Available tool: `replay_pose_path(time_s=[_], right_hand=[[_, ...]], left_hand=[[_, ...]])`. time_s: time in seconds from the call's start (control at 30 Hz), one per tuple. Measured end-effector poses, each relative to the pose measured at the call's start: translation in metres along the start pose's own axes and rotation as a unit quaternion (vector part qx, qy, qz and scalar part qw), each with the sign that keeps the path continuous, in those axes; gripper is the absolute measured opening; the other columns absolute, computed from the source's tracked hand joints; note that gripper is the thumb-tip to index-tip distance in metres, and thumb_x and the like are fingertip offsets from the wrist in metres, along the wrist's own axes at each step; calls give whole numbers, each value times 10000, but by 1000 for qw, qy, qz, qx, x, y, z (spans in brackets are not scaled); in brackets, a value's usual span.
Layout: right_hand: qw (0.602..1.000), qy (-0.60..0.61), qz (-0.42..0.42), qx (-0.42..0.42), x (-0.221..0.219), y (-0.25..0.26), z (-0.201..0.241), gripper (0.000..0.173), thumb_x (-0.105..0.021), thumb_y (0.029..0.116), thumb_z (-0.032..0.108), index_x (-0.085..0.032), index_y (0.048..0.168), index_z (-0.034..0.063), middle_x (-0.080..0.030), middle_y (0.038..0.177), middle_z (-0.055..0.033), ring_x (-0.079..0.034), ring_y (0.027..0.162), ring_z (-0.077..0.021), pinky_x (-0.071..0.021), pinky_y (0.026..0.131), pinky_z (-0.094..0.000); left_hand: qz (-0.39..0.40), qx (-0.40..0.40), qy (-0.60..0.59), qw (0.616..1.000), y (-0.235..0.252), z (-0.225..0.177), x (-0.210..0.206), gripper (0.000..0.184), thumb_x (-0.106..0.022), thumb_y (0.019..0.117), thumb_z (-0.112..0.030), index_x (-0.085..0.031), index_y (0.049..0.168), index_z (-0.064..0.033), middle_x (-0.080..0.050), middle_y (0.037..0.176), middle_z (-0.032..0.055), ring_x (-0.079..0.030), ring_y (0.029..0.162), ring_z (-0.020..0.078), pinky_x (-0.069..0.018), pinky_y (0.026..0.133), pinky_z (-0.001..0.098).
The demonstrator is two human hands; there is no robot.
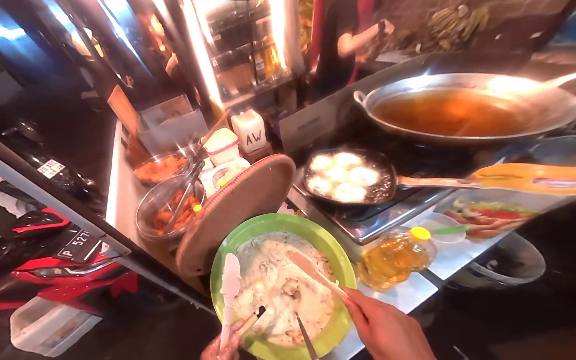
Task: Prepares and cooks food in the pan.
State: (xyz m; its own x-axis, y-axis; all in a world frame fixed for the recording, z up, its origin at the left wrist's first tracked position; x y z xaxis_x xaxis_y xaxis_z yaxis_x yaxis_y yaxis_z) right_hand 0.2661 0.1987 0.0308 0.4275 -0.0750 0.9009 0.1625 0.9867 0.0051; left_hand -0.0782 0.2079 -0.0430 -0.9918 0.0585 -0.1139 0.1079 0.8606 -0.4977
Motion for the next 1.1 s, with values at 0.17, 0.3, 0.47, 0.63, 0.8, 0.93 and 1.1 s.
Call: replay_pose_path(time_s=[0.17,0.3,0.47,0.63,0.8,0.93,1.1], right_hand=[[993,19,115,-4,-21,-19,14,417,-410,1081,426,-700,1262,188,-744,895,-127,-730,819,-351,-563,683,-594],[994,39,102,28,-31,-39,32,423,-415,1089,407,-700,1294,171,-758,949,-116,-741,827,-327,-580,684,-571],[993,1,80,86,-52,-57,63,403,-408,1098,388,-702,1304,205,-737,923,-112,-727,742,-310,-580,598,-510],[989,-23,77,125,-67,-62,79,393,-409,1102,372,-688,1333,220,-706,874,-124,-692,667,-302,-557,561,-477],[982,-93,43,156,-69,-57,94,357,-455,1089,332,-687,1345,244,-701,848,-121,-667,586,-289,-538,507,-446],[987,-78,40,136,-74,-50,85,352,-457,1082,352,-693,1324,256,-697,836,-110,-672,586,-289,-533,485,-464],[984,-62,22,163,-80,-50,86,336,-463,1083,359,-699,1307,276,-680,801,-84,-659,567,-264,-516,458,-444]], left_hand=[[-46,-44,103,993,4,7,-8,263,-553,1030,-115,-721,1213,-30,-724,877,35,-482,522,32,-412,489,214],[-61,-122,246,960,1,-4,-13,239,-589,1005,-146,-765,1154,-83,-758,930,28,-695,845,109,-564,830,339],[-70,-124,248,958,2,-5,-12,284,-550,1016,-138,-742,1220,-93,-763,974,41,-706,876,127,-568,864,354],[-89,-93,248,960,6,-8,-4,306,-556,1020,-179,-697,1268,-70,-759,938,24,-707,851,123,-571,852,355],[-69,-77,166,981,4,-3,7,290,-544,1035,-161,-699,1256,-54,-746,871,22,-591,609,67,-485,586,257],[-48,-64,84,993,-2,3,16,302,-533,1043,-121,-669,1289,-12,-743,846,46,-503,513,38,-427,505,224],[-25,-84,22,996,-10,4,32,310,-505,1042,-77,-637,1295,44,-735,890,82,-549,579,45,-463,550,207]])
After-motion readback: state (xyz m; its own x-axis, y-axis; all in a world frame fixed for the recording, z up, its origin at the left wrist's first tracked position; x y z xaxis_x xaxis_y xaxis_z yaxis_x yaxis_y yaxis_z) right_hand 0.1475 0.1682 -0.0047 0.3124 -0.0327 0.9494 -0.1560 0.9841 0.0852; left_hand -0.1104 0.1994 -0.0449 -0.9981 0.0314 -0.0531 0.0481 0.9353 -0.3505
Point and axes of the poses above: each hand's wrist, its own y-axis towards the middle knuckle, its own x-axis out of the back of the hand, z = x × y, the point moved 8 cm from there along y, towards the middle knuckle
